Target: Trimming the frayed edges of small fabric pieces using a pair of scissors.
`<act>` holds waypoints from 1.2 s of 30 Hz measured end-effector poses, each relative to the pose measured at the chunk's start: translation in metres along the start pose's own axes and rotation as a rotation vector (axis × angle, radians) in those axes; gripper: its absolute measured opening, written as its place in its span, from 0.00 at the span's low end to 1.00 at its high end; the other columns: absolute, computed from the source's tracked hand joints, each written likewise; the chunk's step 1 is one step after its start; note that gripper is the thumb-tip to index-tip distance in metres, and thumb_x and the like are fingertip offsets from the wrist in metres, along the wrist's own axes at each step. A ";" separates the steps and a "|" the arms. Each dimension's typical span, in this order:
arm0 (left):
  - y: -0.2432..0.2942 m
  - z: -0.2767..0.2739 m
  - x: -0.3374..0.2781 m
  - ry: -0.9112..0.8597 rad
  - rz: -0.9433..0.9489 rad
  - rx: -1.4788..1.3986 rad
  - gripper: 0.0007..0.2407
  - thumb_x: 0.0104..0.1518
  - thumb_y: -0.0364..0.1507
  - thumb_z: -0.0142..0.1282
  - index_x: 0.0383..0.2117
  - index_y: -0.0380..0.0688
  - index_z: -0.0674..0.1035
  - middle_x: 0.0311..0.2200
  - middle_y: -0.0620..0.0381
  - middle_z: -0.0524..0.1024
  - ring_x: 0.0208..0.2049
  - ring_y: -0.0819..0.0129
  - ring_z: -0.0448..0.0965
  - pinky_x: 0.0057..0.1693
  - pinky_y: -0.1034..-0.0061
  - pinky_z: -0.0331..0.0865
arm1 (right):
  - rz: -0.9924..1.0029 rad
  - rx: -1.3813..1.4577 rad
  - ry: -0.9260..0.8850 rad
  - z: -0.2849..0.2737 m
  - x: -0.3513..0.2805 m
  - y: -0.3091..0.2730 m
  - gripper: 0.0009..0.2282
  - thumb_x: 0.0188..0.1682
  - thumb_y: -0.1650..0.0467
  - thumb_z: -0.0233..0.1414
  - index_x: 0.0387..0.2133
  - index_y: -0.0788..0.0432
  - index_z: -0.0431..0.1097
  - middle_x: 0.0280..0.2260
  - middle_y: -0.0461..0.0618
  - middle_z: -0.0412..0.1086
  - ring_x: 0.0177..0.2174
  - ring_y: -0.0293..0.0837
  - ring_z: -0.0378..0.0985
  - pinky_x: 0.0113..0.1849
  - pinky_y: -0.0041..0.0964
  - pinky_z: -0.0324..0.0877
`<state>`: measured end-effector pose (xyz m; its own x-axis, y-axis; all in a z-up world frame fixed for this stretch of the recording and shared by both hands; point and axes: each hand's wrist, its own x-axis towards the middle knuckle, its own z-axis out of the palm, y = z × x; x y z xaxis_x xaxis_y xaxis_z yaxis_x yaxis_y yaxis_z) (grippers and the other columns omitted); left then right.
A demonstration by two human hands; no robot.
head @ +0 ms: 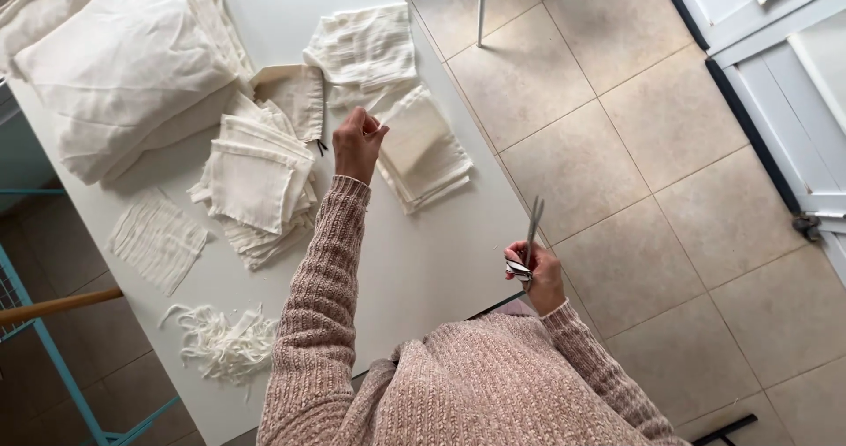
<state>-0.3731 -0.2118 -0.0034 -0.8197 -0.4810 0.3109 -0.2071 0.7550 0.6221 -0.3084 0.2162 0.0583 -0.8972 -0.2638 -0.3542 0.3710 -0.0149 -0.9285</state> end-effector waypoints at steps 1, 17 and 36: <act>0.013 -0.009 0.000 -0.032 -0.036 -0.072 0.13 0.47 0.25 0.72 0.27 0.49 0.74 0.28 0.56 0.80 0.31 0.59 0.84 0.38 0.72 0.77 | -0.003 -0.022 -0.035 0.003 0.001 -0.001 0.04 0.47 0.78 0.60 0.31 0.71 0.73 0.17 0.56 0.70 0.14 0.42 0.77 0.18 0.33 0.74; 0.140 -0.137 -0.161 0.212 -0.483 -1.082 0.18 0.62 0.16 0.52 0.58 0.41 0.76 0.54 0.51 0.77 0.50 0.72 0.77 0.57 0.75 0.73 | -0.134 -0.092 -0.222 0.038 0.016 -0.049 0.06 0.52 0.79 0.55 0.38 0.75 0.68 0.28 0.63 0.72 0.25 0.51 0.81 0.25 0.37 0.80; 0.031 -0.063 -0.433 0.132 -1.114 -1.478 0.15 0.69 0.31 0.48 0.57 0.39 0.75 0.44 0.45 0.82 0.42 0.59 0.86 0.47 0.65 0.82 | -0.597 -0.993 -0.648 0.160 0.005 0.079 0.12 0.46 0.72 0.65 0.40 0.56 0.72 0.40 0.51 0.68 0.38 0.59 0.79 0.40 0.49 0.75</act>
<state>0.0089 -0.0085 -0.0734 -0.5924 -0.5033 -0.6291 0.0816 -0.8143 0.5747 -0.2452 0.0598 0.0009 -0.4813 -0.8765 -0.0067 -0.6177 0.3445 -0.7069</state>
